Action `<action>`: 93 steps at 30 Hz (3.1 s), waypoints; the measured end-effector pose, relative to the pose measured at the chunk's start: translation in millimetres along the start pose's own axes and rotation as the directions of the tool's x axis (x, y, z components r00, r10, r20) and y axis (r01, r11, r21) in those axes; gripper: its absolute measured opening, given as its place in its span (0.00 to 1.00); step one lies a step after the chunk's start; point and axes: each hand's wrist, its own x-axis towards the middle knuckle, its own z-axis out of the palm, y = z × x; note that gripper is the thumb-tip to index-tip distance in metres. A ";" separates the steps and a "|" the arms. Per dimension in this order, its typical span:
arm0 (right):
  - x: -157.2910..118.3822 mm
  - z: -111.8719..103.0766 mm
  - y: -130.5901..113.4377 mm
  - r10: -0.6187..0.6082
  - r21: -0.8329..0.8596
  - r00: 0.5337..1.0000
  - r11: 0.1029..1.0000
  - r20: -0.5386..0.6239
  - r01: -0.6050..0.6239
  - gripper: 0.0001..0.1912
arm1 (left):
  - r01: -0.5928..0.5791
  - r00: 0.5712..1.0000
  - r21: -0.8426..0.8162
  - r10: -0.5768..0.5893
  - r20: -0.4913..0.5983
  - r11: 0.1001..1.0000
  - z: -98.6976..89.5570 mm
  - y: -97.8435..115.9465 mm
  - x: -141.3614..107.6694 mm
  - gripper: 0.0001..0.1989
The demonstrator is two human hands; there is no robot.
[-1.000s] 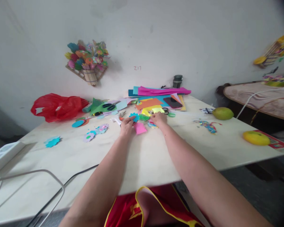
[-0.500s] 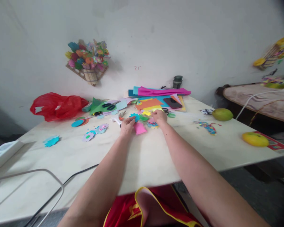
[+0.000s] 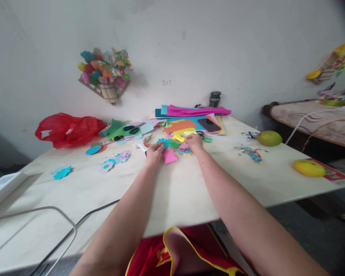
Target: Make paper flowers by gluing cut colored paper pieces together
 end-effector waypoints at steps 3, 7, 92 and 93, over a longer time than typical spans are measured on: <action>-1.0 -1.2 -0.9 -0.039 0.008 0.999 0.999 -0.009 0.039 0.12 | -0.007 1.000 0.004 0.007 -0.004 1.000 1.4 2.9 -1.8 0.13; -3.7 -3.0 -4.9 -0.059 0.001 0.998 0.998 -0.003 0.059 0.11 | -0.015 1.000 0.008 0.015 0.001 1.000 2.1 3.0 -2.4 0.11; -9.9 -24.9 -3.5 -0.089 0.770 0.963 0.622 0.254 -0.146 0.09 | -0.151 0.983 0.850 0.166 0.077 0.504 55.1 54.6 -4.9 0.16; -10.7 -24.5 -5.1 -0.079 0.753 0.964 0.641 0.256 -0.148 0.09 | -0.140 0.983 0.838 0.173 0.055 0.528 52.1 54.3 -9.1 0.16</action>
